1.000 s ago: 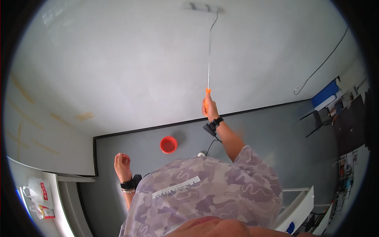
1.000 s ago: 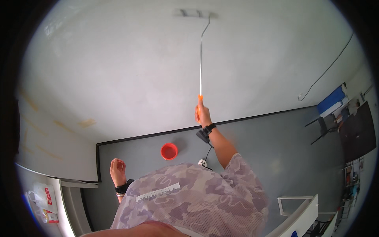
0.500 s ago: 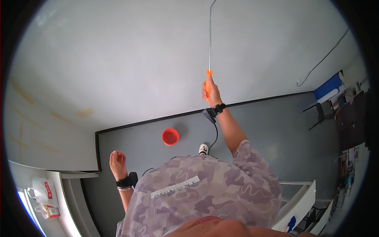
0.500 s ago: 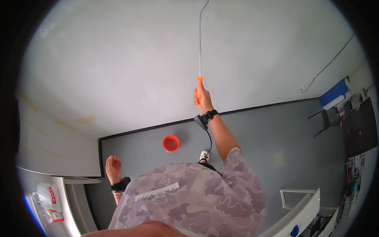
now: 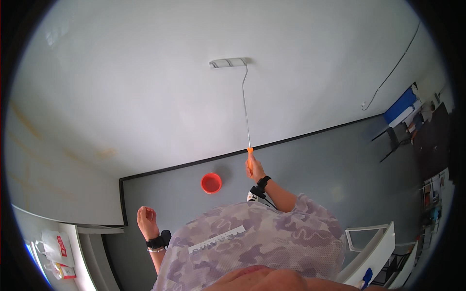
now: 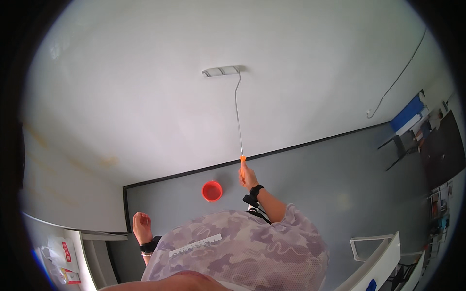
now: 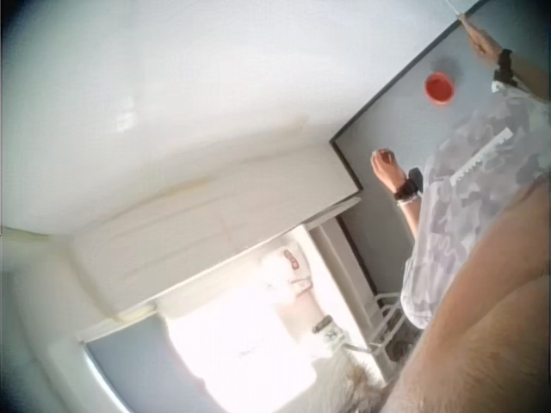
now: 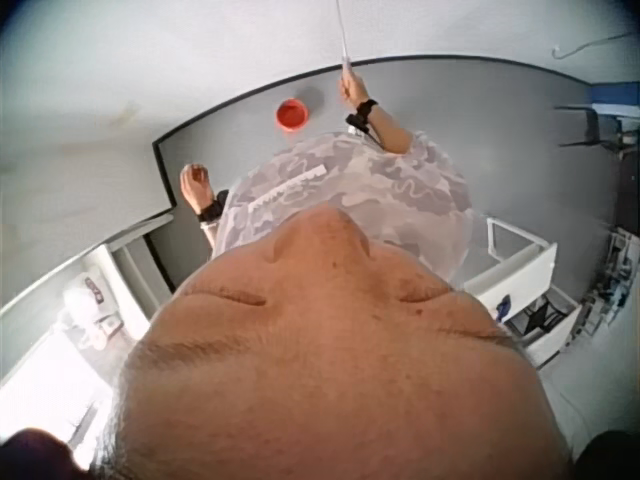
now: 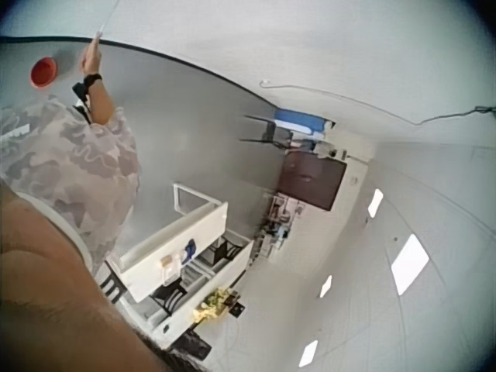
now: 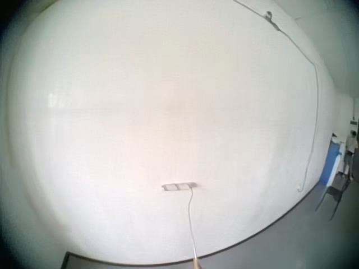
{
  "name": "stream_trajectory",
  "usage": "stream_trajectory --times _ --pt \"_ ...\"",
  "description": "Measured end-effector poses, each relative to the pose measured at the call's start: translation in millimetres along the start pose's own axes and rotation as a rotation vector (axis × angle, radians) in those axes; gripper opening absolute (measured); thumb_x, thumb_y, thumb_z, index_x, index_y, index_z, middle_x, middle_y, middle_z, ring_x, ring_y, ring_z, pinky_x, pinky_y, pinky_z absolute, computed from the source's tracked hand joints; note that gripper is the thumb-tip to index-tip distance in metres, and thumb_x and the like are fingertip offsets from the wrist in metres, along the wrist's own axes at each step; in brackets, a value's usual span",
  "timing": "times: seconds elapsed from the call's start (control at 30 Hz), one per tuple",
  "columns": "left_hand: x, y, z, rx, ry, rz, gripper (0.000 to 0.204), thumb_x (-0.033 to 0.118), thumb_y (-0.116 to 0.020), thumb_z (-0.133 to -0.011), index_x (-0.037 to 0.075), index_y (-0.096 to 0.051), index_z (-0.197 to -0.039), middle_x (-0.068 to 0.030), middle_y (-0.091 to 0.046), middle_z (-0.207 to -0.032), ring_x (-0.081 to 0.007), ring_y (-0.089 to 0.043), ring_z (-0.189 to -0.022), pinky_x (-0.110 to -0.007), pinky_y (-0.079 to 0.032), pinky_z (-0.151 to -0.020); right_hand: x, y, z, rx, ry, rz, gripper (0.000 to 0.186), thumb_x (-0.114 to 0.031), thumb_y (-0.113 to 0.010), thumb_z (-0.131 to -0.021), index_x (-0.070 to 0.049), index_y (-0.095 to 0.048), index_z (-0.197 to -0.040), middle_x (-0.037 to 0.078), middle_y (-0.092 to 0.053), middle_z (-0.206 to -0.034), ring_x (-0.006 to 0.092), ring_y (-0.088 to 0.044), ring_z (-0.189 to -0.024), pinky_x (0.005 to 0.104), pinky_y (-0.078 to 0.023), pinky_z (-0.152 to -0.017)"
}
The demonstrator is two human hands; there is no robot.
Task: Painting a ceiling and wall using a paint roller.
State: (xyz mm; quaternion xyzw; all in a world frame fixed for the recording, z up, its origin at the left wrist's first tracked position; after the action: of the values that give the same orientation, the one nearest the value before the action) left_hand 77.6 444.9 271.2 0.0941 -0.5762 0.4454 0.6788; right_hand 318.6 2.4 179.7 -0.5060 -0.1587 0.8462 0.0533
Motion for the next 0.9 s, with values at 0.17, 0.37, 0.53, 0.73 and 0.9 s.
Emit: stream_trajectory --times 0.17,0.37,0.53,0.73,0.9 --pt "10.1 -24.7 -0.8 -0.005 -0.037 0.037 0.009 0.018 -0.053 -0.091 0.010 -0.055 -0.088 0.0011 -0.056 -0.079 -0.0097 -0.054 -0.073 -0.024 -0.045 -0.068 -156.0 -28.2 -13.4 0.006 0.288 0.076 0.059 -0.068 -0.040 -0.086 -0.013 -0.042 -0.066 -0.002 -0.036 -0.046 0.0088 -0.035 -0.036 0.0233 -0.025 -0.036" --pt "4.5 -45.6 -4.0 -0.093 -0.011 0.052 0.008 0.017 -0.054 -0.091 0.010 -0.056 -0.087 0.0009 -0.056 -0.079 -0.0103 -0.055 -0.072 -0.025 -0.046 -0.069 -317.7 -81.7 -16.3 -0.098 0.483 0.036 0.058 -0.067 -0.038 -0.088 -0.012 -0.042 -0.069 -0.002 -0.038 -0.049 0.0096 -0.035 -0.037 0.0234 -0.026 -0.037" --pt "-14.7 -30.7 -12.0 -0.079 0.021 0.121 0.009 0.018 -0.054 -0.091 0.010 -0.056 -0.088 0.0001 -0.056 -0.078 -0.0109 -0.053 -0.072 -0.025 -0.045 -0.067 -301.8 -72.5 -42.8 -0.002 0.467 0.116 0.062 -0.072 -0.039 -0.084 -0.013 -0.041 -0.067 -0.002 -0.037 -0.048 0.0094 -0.036 -0.038 0.0230 -0.025 -0.037" --pt "-26.2 6.1 -7.6 0.035 0.046 0.116 0.011 0.018 -0.054 -0.091 0.010 -0.056 -0.085 0.0011 -0.055 -0.076 -0.0109 -0.053 -0.071 -0.025 -0.045 -0.065 -75.3 -8.7 -46.1 0.031 0.112 0.062 0.063 -0.077 -0.041 -0.079 -0.016 -0.043 -0.064 -0.004 -0.036 -0.046 0.0082 -0.036 -0.034 0.0223 -0.027 -0.034" --pt "-17.5 8.6 -9.6 0.046 0.055 0.076 0.010 0.019 -0.055 -0.090 0.011 -0.057 -0.086 0.0018 -0.056 -0.075 -0.0103 -0.054 -0.070 -0.024 -0.045 -0.063 38.7 43.0 7.7 0.013 -0.107 0.027 0.063 -0.071 -0.043 -0.083 -0.012 -0.043 -0.062 -0.001 -0.037 -0.046 0.0105 -0.035 -0.034 0.0240 -0.027 -0.034"
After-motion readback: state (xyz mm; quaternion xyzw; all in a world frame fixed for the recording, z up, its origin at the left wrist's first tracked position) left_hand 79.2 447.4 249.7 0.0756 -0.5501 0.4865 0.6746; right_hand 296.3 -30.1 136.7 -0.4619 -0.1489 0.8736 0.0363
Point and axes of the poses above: each hand's wrist, its own z-axis away from the middle knuckle, its own y-axis out of the back of the hand, x = y × z, the point moved 10 cm from there along -z, towards the middle knuckle
